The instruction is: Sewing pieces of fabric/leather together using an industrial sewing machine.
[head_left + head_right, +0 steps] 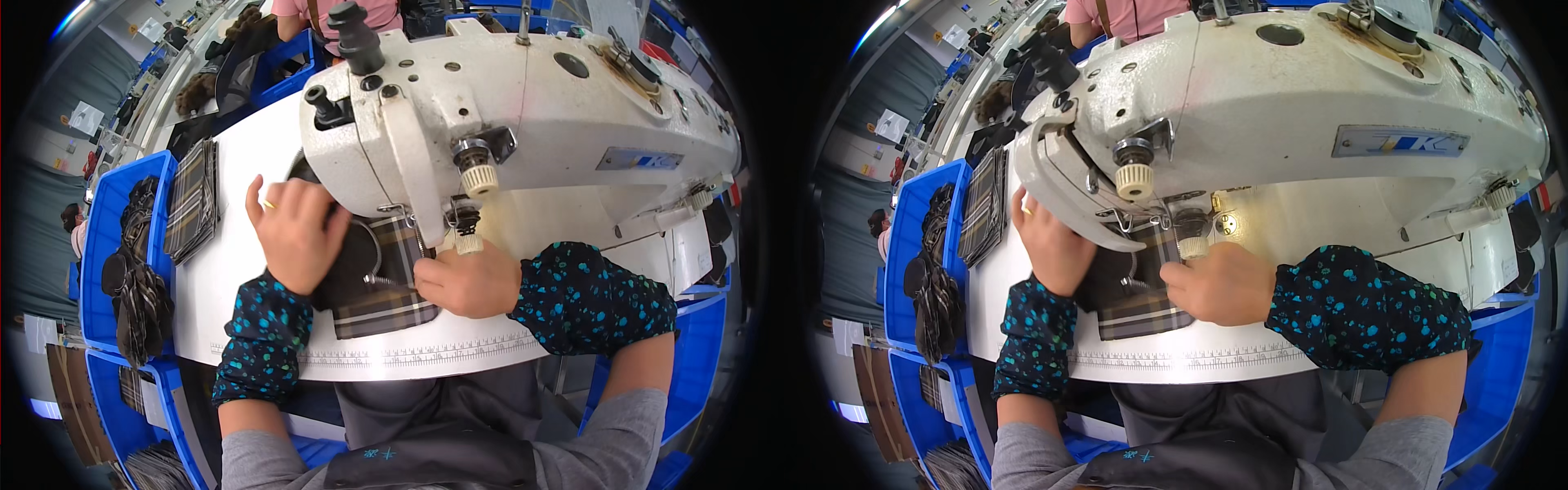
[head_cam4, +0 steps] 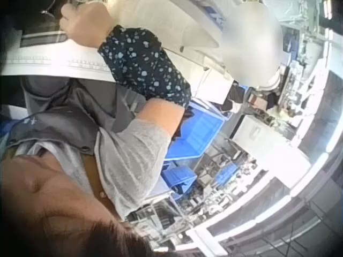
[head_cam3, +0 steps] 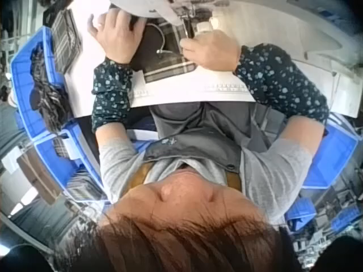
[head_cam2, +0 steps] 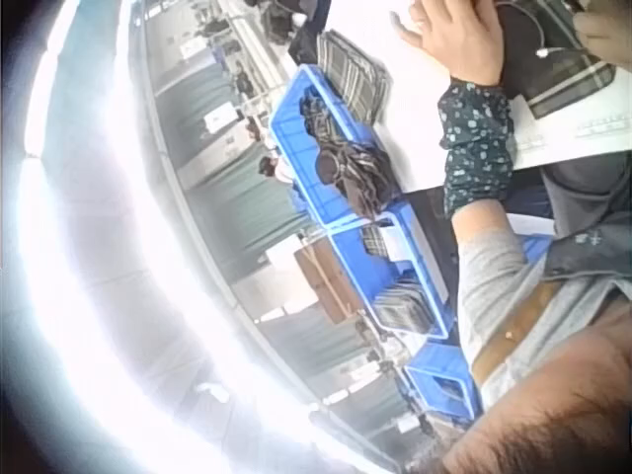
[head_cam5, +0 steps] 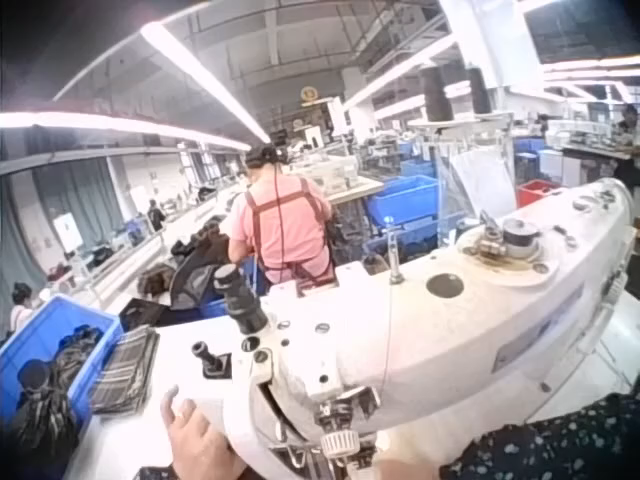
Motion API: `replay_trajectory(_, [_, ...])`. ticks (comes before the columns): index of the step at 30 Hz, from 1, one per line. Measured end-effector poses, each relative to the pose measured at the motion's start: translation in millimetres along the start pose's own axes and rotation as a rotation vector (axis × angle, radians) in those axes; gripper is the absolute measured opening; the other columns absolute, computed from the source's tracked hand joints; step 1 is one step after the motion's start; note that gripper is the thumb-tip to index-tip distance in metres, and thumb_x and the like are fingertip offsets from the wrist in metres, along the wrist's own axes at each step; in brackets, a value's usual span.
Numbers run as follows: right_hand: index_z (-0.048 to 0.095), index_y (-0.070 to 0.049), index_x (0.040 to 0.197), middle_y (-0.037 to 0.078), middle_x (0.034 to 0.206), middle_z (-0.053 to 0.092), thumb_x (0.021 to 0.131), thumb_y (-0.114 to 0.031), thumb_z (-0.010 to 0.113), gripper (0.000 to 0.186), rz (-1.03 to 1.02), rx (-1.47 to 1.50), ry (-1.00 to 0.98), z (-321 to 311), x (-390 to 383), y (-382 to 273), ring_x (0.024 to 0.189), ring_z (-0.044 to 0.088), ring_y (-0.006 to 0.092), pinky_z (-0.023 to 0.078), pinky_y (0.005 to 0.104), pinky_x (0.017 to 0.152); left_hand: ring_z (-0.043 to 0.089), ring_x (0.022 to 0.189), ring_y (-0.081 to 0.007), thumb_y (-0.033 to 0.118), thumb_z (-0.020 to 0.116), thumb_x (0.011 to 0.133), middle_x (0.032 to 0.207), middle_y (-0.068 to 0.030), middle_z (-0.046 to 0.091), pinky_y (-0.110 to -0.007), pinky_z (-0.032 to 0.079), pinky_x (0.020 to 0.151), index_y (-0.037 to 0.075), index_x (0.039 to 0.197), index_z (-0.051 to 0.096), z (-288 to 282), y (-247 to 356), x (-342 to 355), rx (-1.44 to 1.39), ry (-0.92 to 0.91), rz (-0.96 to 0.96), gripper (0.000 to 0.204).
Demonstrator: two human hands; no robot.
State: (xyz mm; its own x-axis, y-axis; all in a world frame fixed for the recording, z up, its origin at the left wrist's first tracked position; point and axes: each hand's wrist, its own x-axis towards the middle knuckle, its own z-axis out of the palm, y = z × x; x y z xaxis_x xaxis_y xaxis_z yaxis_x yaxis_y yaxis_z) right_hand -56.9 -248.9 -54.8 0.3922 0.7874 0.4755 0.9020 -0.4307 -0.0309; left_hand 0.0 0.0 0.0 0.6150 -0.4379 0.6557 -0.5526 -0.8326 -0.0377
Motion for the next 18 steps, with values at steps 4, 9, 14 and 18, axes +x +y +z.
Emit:
replay_trajectory(4, [0.064, -0.011, 0.074, -0.002, 0.076, 0.053, 0.07, -0.017, 0.065, 0.007, -0.036, -0.103, 0.251, -4, 16, -5, 0.063, 0.056, 0.0126, 0.043, 0.031, 0.05, 0.067, 0.093, -0.0274, 0.004, 0.075, 0.072, 0.098, -0.0087, 0.067, -0.056, 0.045, 0.104, 0.007, 0.094, 0.066, -17, 28, -19, -0.591, -0.076, 0.417, 0.024])
replay_trajectory(9, [0.059, -0.012, 0.071, -0.002, 0.07, 0.049, 0.068, -0.016, 0.066, 0.009, -0.005, -0.137, 0.328, -14, 11, -4, 0.056, 0.052, 0.0125, 0.038, 0.0285, 0.048, 0.064, 0.109, -0.0237, 0.007, 0.074, 0.071, 0.121, -0.0073, 0.065, -0.06, 0.032, 0.112, 0.008, 0.127, 0.056, -20, 60, -34, -0.615, -0.35, 0.191, 0.059])
replay_trajectory(14, [0.054, -0.011, 0.07, 0.0, 0.068, 0.044, 0.065, -0.014, 0.066, 0.013, 0.029, -0.155, 0.394, -3, 10, -1, 0.051, 0.046, 0.0127, 0.035, 0.0283, 0.045, 0.057, 0.084, -0.0187, 0.01, 0.071, 0.071, 0.096, 0.0037, 0.059, -0.045, 0.032, 0.093, 0.014, 0.131, 0.062, -23, 40, -17, -0.139, -0.339, 0.192, 0.061])
replay_trajectory(18, [0.062, -0.009, 0.074, 0.001, 0.072, 0.049, 0.073, -0.008, 0.073, 0.011, 0.051, -0.085, 0.288, -9, 5, 1, 0.053, 0.053, 0.0138, 0.038, 0.0296, 0.041, 0.048, 0.075, -0.0105, 0.017, 0.07, 0.072, 0.084, 0.0079, 0.052, -0.037, 0.029, 0.081, 0.022, 0.109, 0.078, -29, 41, -23, -0.153, -0.109, 0.366, 0.038])
